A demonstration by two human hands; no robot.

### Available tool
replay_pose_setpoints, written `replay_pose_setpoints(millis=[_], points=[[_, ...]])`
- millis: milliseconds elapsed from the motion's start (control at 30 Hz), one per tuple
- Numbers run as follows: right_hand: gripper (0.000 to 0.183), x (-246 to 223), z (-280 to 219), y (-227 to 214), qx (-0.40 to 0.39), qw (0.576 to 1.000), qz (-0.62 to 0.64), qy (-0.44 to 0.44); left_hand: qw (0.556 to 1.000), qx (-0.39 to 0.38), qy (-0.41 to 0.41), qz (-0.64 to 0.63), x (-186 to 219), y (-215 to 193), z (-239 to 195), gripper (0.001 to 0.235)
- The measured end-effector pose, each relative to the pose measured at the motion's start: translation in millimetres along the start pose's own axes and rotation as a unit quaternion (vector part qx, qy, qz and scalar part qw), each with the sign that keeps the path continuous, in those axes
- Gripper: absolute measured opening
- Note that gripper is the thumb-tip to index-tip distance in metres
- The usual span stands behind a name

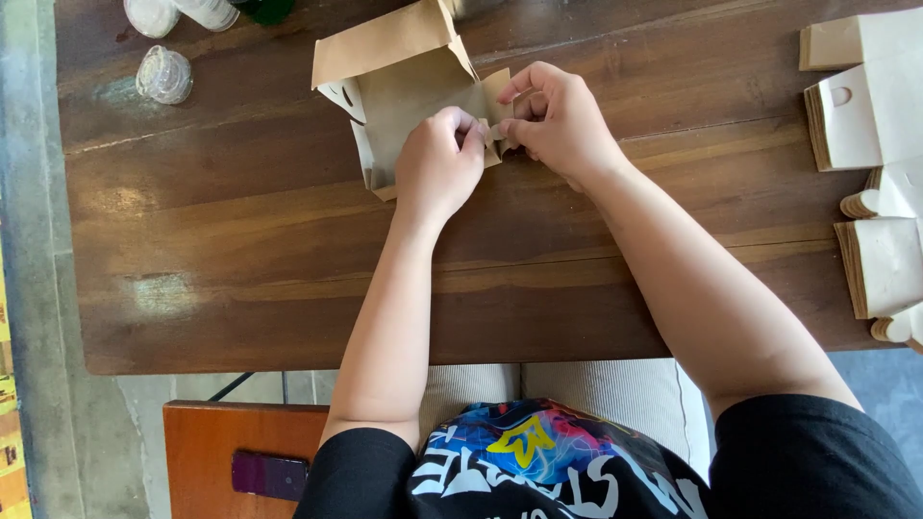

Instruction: The person assembles a flat cardboard box by folding and interlocking its side flaps and tabs. They then place the finished box aside and pick up a small plastic container from the table.

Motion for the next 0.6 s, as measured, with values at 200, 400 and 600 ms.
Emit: replay_pose_setpoints(millis=[200,400,600], points=[[0.021,-7.8,-3.0,2.1,0.01,0.998,-0.063,-0.003,1.0,0.009,-0.002,-0.024,3.2,-4.3,0.2,0.018],[0.022,-10.8,-5.7,-0.5,0.027,0.999,-0.032,0.002,1.0,0.013,-0.004,-0.016,5.1,-4.8,-1.1,0.021],[0.024,-15.7,-9.4,0.8,0.044,0.999,0.024,0.019,0.999,0.019,0.006,-0.029,1.1,-3.7,1.0,0.018]])
Point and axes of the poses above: each hand's wrist, its own z-axis towards the middle knuckle, its own y-axis out of the palm, x = y × z, the point moved 4 cm from there along z, towards the middle knuckle, and after that the axes turned 5 degrees about x, right-handed, at the moved point
